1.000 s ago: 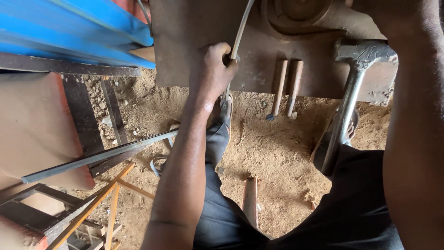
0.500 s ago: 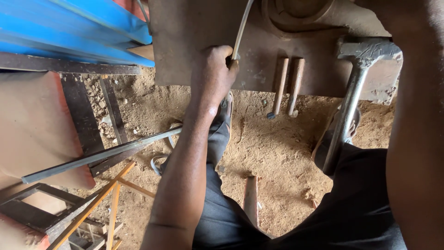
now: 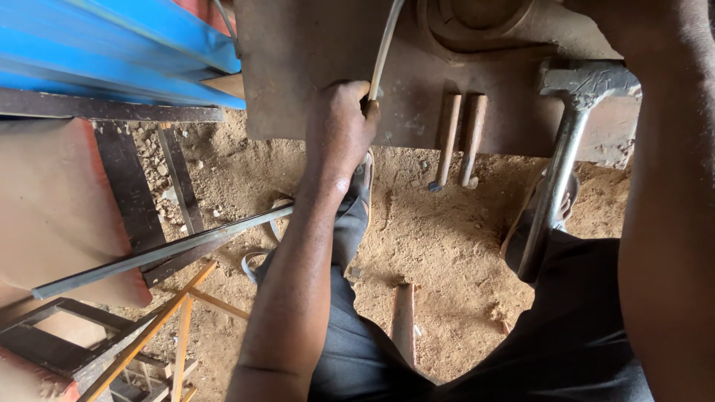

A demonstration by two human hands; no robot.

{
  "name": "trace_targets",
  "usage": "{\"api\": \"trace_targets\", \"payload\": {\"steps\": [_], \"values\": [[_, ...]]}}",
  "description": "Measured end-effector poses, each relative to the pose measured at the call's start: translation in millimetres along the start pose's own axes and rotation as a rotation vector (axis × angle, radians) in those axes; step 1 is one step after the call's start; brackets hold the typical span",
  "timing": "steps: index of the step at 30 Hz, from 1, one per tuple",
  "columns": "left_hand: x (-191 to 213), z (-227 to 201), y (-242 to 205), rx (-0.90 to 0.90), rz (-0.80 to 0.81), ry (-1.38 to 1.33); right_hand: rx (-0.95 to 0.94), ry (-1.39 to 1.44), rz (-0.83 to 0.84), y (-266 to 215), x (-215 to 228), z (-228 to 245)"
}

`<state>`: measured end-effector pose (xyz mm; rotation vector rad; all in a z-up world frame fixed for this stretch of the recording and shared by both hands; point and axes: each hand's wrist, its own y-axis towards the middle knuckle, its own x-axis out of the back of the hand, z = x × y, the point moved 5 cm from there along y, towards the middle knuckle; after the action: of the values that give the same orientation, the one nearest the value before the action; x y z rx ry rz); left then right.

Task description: The person bends a metal strip into a curved shape using a hammer and a metal jig on a workbench. They repeatedly reposition the strip and strike it to refine the curve.

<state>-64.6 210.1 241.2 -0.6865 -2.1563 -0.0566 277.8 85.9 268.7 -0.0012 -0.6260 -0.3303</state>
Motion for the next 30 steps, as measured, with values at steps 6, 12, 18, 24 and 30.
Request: {"api": "trace_targets", "payload": {"steps": [6,12,18,24,30], "values": [[7.1,-10.2,0.2,0.003,0.012,-0.016,0.003,0.000,-0.004,-1.7,-4.3,-2.9],[38.3,-34.9,-10.1,0.017,0.067,0.091,0.012,0.003,-0.002,3.0,-5.3,-2.6],[43.3,-34.6,-16.0,0.005,0.118,0.075,0.017,-0.011,-0.005,5.5,-2.7,-0.4],[31.3,-22.9,-17.7,0.107,0.153,0.172,0.016,-0.032,0.006,3.6,-4.9,0.6],[1.8,6.5,-11.3,0.132,0.079,-0.002,0.020,-0.061,0.002,3.5,-0.9,1.9]]}}
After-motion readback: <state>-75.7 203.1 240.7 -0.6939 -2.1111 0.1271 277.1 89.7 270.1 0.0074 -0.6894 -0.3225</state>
